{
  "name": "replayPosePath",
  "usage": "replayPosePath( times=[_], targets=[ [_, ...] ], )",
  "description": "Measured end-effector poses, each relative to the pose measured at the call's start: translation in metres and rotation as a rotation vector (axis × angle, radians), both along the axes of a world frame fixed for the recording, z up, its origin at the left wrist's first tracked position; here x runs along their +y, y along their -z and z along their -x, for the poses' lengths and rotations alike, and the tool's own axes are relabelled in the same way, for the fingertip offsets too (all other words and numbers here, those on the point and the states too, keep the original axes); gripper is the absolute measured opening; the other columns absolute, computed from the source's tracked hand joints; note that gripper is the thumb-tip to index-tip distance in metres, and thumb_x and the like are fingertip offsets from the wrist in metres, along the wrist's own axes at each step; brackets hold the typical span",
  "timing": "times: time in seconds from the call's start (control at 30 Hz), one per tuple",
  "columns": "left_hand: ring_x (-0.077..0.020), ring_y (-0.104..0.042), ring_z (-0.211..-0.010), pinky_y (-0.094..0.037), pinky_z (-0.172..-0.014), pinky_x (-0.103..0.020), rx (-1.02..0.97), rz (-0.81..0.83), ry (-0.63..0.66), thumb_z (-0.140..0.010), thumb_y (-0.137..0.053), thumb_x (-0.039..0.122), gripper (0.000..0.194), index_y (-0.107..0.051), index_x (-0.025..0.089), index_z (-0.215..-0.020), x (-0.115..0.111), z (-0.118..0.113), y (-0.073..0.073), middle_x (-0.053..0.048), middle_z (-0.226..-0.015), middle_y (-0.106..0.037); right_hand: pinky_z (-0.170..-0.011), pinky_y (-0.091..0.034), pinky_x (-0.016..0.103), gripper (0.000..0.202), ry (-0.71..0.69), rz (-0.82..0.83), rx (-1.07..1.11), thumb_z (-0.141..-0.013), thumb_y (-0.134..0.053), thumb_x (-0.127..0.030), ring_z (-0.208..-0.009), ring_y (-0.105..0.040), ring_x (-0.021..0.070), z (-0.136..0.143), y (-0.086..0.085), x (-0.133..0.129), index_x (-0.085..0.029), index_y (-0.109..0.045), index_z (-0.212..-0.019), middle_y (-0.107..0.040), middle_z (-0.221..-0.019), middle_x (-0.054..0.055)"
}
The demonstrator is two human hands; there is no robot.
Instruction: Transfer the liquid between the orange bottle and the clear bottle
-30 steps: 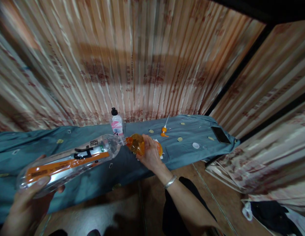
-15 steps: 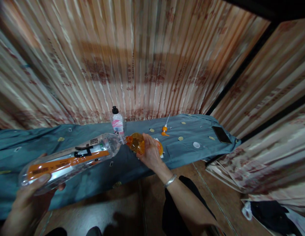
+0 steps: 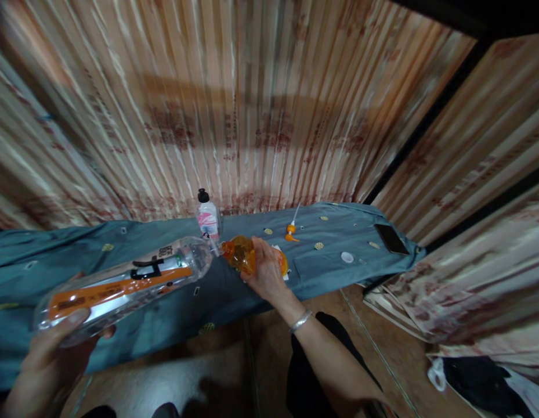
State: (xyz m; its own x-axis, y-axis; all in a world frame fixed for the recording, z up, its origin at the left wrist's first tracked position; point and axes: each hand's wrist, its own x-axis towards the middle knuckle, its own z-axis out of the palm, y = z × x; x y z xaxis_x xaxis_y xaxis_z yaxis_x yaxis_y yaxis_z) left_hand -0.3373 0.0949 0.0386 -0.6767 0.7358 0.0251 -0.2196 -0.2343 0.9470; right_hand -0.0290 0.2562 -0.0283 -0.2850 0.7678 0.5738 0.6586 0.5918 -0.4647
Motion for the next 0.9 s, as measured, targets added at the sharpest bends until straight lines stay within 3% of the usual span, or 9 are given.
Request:
replayPosePath(
  times=[0.23,0.43,0.6,0.9],
  targets=[
    [-0.0164,-0.063,-0.059,-0.051,-0.04,-0.023,-0.01,0.023,-0.01,-0.051,-0.097,0.033,0.072,-0.077,0.027,-0.121,-0.0007,-0.0039,-0.0038,0.001,-0.098,-0.076,-0.121,-0.055,0.059,0.086,0.008,-0.007,0.003,-0.072,-0.082,-0.017,-0.139,-0.066,0.0382,0.0,-0.0015,-0.0008,-0.018,-0.053,-0.153,-0.07,-0.147,0.02],
    [-0.0167,-0.064,-0.062,-0.053,-0.04,-0.023,-0.028,0.036,0.006,-0.05,-0.096,0.031,0.058,-0.078,0.023,-0.105,-0.0004,-0.0014,-0.002,0.0,-0.097,-0.075,-0.122,-0.054,0.058,0.087,0.006,-0.006,-0.01,-0.073,-0.082,-0.018,-0.141,-0.066,0.0372,-0.0005,-0.0012,-0.0003,-0.02,-0.051,-0.154,-0.07,-0.148,0.018],
    [-0.0171,-0.062,-0.06,-0.053,-0.039,-0.026,-0.07,0.06,0.043,-0.046,-0.097,0.029,0.07,-0.075,0.023,-0.112,0.0009,0.0018,-0.0009,-0.002,-0.097,-0.078,-0.12,-0.056,0.057,0.086,0.019,-0.012,0.01,-0.072,-0.083,-0.019,-0.139,-0.067,0.0373,0.0006,-0.0018,-0.0004,-0.019,-0.052,-0.153,-0.071,-0.146,0.019],
    [-0.0204,-0.066,-0.066,-0.052,-0.04,-0.026,-0.112,0.087,0.067,-0.046,-0.094,0.027,0.069,-0.076,0.023,-0.113,0.003,-0.0057,0.0,-0.001,-0.096,-0.079,-0.121,-0.055,0.057,0.088,0.02,0.004,0.035,-0.073,-0.083,-0.02,-0.141,-0.067,0.0358,-0.0017,-0.0013,0.0004,-0.021,-0.05,-0.155,-0.07,-0.148,0.017]
  ],
)
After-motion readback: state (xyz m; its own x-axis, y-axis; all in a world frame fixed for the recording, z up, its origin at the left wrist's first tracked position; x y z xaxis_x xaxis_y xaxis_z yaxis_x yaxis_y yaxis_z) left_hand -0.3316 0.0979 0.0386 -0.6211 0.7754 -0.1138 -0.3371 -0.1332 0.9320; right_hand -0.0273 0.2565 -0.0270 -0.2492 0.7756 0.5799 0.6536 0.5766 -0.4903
